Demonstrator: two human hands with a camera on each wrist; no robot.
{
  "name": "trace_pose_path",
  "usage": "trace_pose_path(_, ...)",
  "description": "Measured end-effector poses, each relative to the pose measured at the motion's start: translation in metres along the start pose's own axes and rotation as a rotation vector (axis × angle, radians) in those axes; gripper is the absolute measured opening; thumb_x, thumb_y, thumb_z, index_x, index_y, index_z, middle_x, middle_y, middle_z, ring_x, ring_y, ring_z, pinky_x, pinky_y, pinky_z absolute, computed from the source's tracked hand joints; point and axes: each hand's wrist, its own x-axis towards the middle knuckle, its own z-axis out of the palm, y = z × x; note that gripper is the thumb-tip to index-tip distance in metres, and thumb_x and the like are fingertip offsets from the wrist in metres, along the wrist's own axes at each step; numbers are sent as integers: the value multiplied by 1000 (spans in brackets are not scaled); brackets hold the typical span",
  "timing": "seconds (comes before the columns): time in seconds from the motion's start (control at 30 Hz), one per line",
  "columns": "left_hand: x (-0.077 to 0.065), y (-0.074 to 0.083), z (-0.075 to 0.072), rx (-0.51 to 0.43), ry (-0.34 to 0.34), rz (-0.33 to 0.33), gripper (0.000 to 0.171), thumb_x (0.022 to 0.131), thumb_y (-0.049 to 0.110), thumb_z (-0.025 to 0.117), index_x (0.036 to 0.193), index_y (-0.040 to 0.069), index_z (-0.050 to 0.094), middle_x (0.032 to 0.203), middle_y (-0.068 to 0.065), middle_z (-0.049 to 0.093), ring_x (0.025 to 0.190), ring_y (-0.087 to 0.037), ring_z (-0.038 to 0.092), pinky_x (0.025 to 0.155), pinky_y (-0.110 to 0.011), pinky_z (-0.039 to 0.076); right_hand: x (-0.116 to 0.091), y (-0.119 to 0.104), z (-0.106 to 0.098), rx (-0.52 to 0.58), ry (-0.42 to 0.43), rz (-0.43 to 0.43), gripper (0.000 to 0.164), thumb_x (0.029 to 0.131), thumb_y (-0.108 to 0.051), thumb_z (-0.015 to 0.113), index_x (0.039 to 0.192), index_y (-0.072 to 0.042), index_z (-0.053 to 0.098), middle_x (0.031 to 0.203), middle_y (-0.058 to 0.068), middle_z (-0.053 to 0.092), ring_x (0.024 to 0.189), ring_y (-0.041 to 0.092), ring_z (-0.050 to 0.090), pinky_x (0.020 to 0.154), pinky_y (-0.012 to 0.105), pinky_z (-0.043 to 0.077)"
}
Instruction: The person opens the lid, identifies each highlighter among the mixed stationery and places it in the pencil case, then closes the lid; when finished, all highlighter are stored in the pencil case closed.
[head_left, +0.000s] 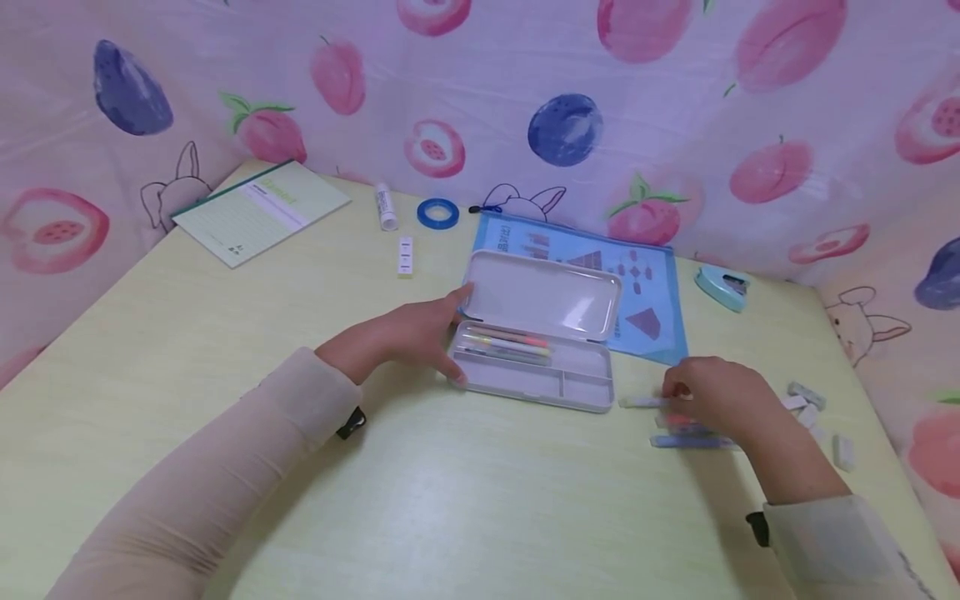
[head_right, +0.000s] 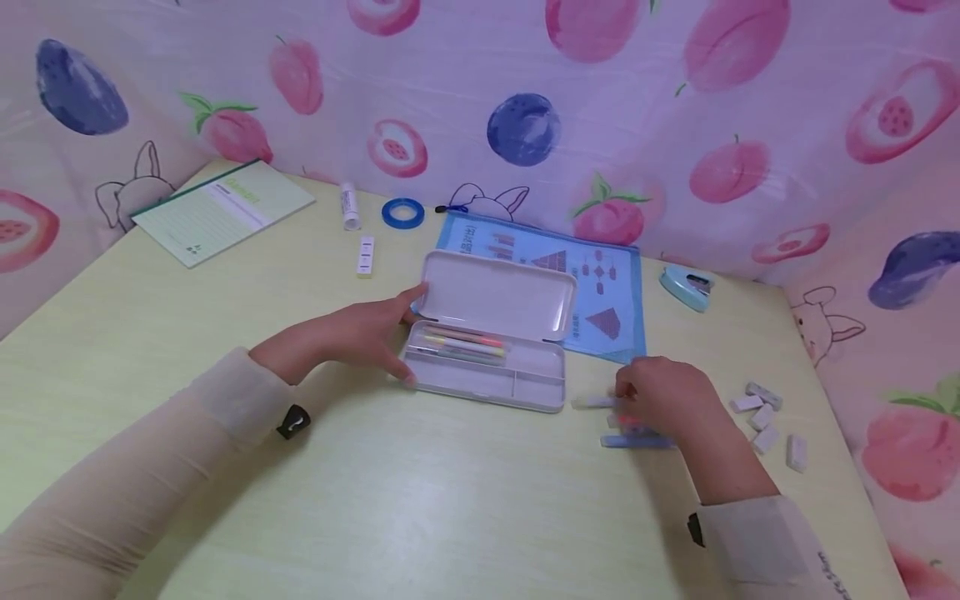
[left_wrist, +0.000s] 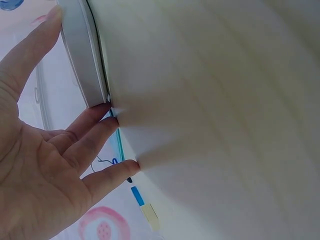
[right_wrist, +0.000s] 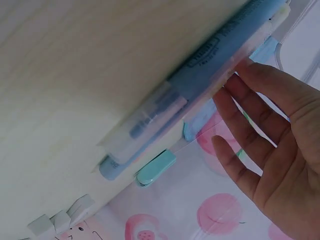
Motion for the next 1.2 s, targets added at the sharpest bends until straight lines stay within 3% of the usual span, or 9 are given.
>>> trace_pose_path(0.23,2,-1,0,12,5,1,126,57,48,80,145,20,-5,136,-1,42,126,-17,34,103,-39,29,-1,-5,-9,-42,132,-43,12,77,-19,71,89,-19,67,82,-5,60,77,15,54,67,38,49)
trace_pose_path(0.47,0,-1,-2,7,-2,1,125,58,46,81,145,19,-5,136,-2,42,125,-18,35,103,-41,29,15,-33,-22,-64,201,-93,13,79,-23,69,92,-20,67,82,-6,60,75,15,54,66,35,48)
trace_pose_path(0.77,-1,1,-1,-4,-12,0,124,59,45,80,145,20,-5,137,-2,41,126,-18,33,104,-41,28,41,-72,-36,3,228,-176,13,80,-22,68,92,-19,66,85,-6,62,83,16,59,72,35,49)
trace_pose_path(0.93,0,2,-1,-12,-10,-5,124,59,44,81,145,20,-4,137,-2,41,126,-18,34,104,-41,28,53,-85,-36,16,200,-165,13,80,-22,68,93,-20,66,86,-6,62,83,15,58,72,34,50)
trace_pose_path(1.2,-1,2,-2,22,-3,13,124,59,45,81,145,18,-4,135,-2,44,125,-17,35,104,-39,28,67,-99,-26,-155,197,-160,14,81,-24,66,95,-23,67,83,-7,59,74,14,54,65,34,48)
